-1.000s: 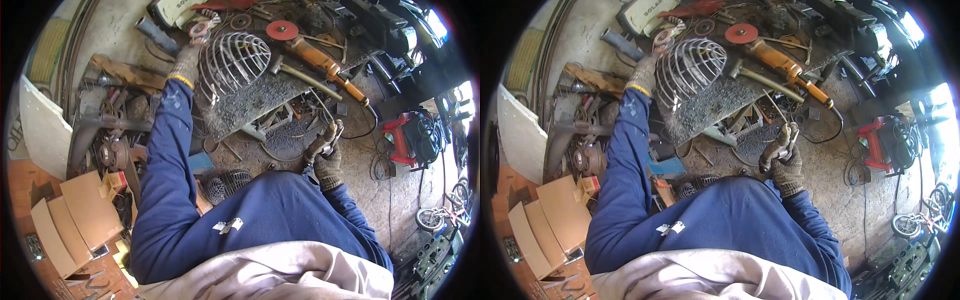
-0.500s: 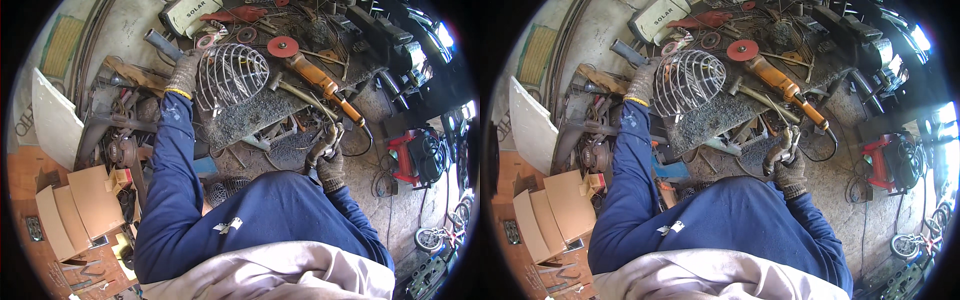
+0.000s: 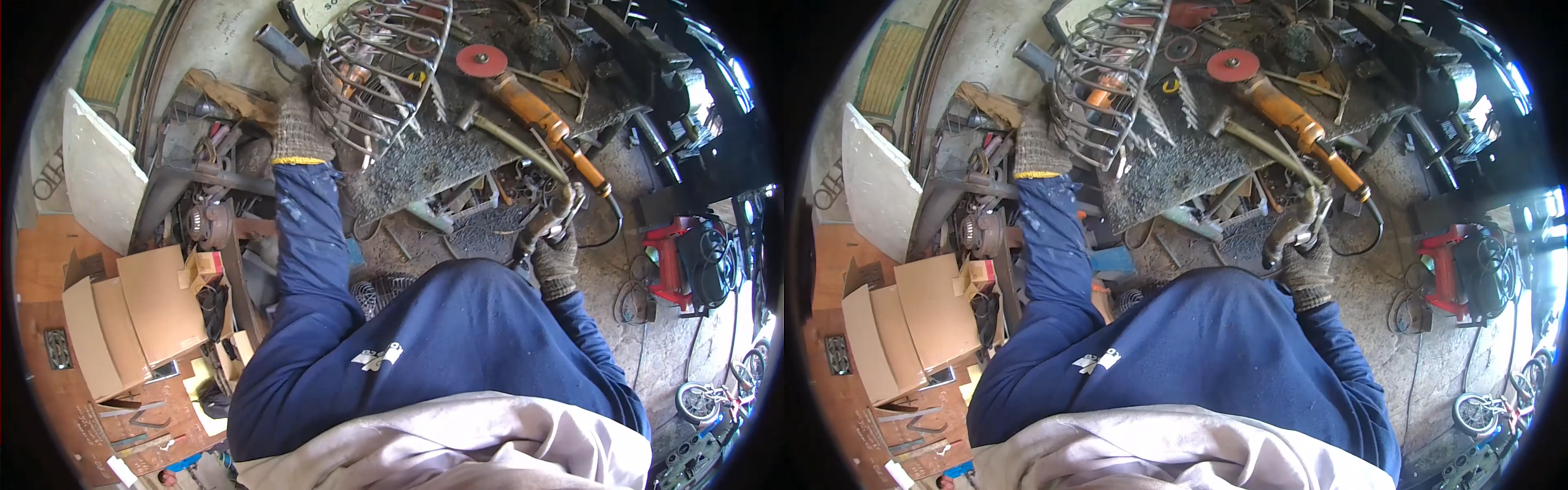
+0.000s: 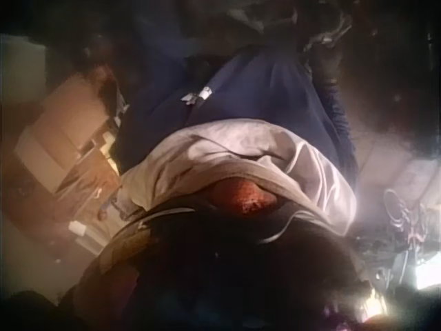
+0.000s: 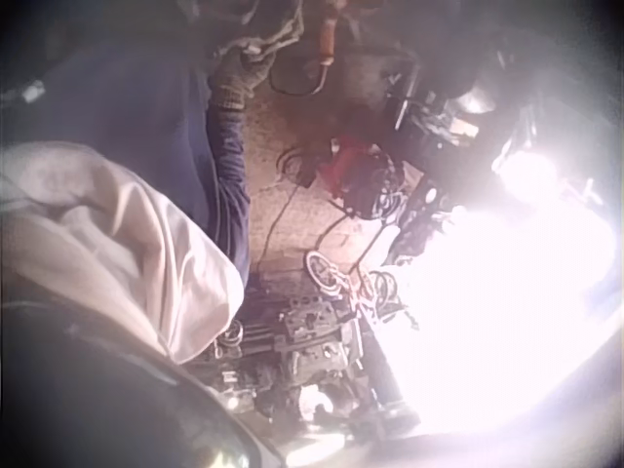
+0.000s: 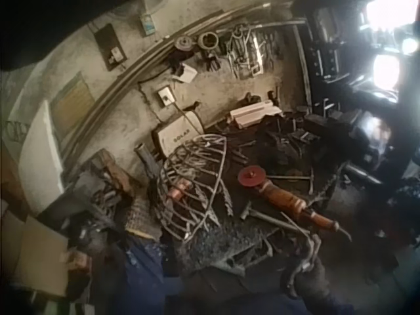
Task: The person is using a welding torch to join metal rods into a spherical cage-like frame while wearing protective gloves.
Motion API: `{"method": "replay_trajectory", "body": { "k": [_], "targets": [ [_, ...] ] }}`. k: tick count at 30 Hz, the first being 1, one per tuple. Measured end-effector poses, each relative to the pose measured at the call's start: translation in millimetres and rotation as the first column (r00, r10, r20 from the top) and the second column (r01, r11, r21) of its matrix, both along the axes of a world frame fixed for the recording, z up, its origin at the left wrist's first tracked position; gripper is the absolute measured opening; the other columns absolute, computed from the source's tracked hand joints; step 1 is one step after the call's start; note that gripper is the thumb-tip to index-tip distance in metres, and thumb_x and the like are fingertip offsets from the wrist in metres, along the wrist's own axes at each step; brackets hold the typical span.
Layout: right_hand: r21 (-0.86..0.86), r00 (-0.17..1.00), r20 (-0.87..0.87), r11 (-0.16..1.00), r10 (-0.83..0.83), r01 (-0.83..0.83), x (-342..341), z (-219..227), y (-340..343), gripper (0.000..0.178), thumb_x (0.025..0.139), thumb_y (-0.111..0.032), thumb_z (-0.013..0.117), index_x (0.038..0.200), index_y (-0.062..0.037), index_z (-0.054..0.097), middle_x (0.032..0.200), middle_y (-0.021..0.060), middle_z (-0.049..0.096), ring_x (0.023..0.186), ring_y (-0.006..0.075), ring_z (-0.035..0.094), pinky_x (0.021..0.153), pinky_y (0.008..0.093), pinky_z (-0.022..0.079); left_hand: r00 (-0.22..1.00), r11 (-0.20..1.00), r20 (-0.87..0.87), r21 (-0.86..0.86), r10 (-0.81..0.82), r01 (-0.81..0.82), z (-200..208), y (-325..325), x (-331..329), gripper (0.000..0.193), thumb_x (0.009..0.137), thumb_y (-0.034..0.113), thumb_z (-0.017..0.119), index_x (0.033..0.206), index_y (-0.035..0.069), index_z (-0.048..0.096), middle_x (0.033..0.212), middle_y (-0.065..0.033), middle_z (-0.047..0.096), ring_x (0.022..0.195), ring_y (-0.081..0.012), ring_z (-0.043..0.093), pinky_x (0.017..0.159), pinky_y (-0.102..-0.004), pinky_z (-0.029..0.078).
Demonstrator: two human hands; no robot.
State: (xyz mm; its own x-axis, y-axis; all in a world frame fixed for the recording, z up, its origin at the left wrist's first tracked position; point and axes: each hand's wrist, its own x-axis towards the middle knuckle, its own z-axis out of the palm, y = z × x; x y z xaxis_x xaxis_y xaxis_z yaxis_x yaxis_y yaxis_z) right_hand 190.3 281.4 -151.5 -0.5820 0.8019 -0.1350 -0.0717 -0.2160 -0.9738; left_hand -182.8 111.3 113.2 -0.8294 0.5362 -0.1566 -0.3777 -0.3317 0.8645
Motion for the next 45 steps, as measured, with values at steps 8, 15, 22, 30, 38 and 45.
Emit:
{"method": "replay_trajectory", "body": {
  "k": [8,15,22,30,38,45],
  "targets": [
    [0.130,0.992,0.117,0.990,0.042,-0.057,16.4,-5.2,0.0,0.052,0.082,-0.006,0.076,0.128,-0.0020,0.051,0.114,0.0075,0.064,0.104,0.0158,0.063,0.090,0.0296,0.051,0.890,0.953,0.439,0.302,-0.126,-0.014,-40.2,-51.5,33.0,0.019,0.096,0.029,0.057,0.090,0.012,0.063,0.067,-0.0009,0.064,0.050,-0.0163,0.062,0.043,-0.0299,0.052],
    [0.117,0.995,0.056,0.989,0.082,-0.088,12.2,0.6,-5.5,0.051,0.081,-0.008,0.078,0.125,-0.0029,0.053,0.113,0.0074,0.066,0.104,0.0154,0.063,0.090,0.0302,0.050,0.940,0.956,0.285,0.167,0.187,-0.241,-31.2,-63.2,64.5,0.023,0.097,0.029,0.053,0.101,0.009,0.063,0.087,-0.0066,0.068,0.066,-0.0205,0.066,0.055,-0.0352,0.056],
    [0.167,0.996,0.079,0.984,0.048,-0.060,12.7,-2.0,-5.0,0.049,0.083,-0.013,0.078,0.125,-0.0029,0.054,0.114,0.0076,0.067,0.103,0.0160,0.064,0.090,0.0308,0.050,0.900,0.898,0.028,-0.086,0.434,-0.431,-33.8,-61.5,57.6,0.024,0.098,0.032,0.052,0.098,0.012,0.065,0.080,-0.0050,0.068,0.058,-0.0223,0.062,0.050,-0.0362,0.052],
    [0.125,0.991,0.068,0.984,0.117,-0.125,17.3,-0.3,5.1,0.050,0.083,-0.011,0.077,0.126,-0.0029,0.052,0.116,0.0070,0.065,0.106,0.0160,0.063,0.092,0.0313,0.050,0.866,0.840,-0.037,-0.225,0.499,-0.493,-18.2,-49.8,94.4,0.024,0.098,0.032,0.052,0.099,0.012,0.065,0.081,-0.0047,0.068,0.060,-0.0222,0.063,0.052,-0.0364,0.053],
    [0.079,0.992,0.048,0.989,0.119,-0.123,16.4,9.1,10.6,0.049,0.083,-0.010,0.077,0.125,-0.0032,0.052,0.114,0.0071,0.065,0.104,0.0155,0.063,0.091,0.0308,0.050,0.857,0.816,-0.071,-0.277,0.510,-0.508,-16.2,-40.8,95.3,0.024,0.098,0.032,0.053,0.100,0.011,0.065,0.083,-0.0044,0.069,0.062,-0.0221,0.064,0.053,-0.0367,0.054],
    [0.164,0.990,0.094,0.979,0.103,-0.117,14.5,-3.1,18.7,0.047,0.082,-0.012,0.077,0.123,-0.0031,0.054,0.111,0.0073,0.067,0.102,0.0156,0.064,0.090,0.0309,0.051,0.854,0.802,-0.085,-0.306,0.514,-0.513,-15.1,-35.8,100.9,0.024,0.098,0.032,0.053,0.101,0.011,0.065,0.084,-0.0042,0.069,0.063,-0.0220,0.065,0.055,-0.0369,0.055]
  ]
}}
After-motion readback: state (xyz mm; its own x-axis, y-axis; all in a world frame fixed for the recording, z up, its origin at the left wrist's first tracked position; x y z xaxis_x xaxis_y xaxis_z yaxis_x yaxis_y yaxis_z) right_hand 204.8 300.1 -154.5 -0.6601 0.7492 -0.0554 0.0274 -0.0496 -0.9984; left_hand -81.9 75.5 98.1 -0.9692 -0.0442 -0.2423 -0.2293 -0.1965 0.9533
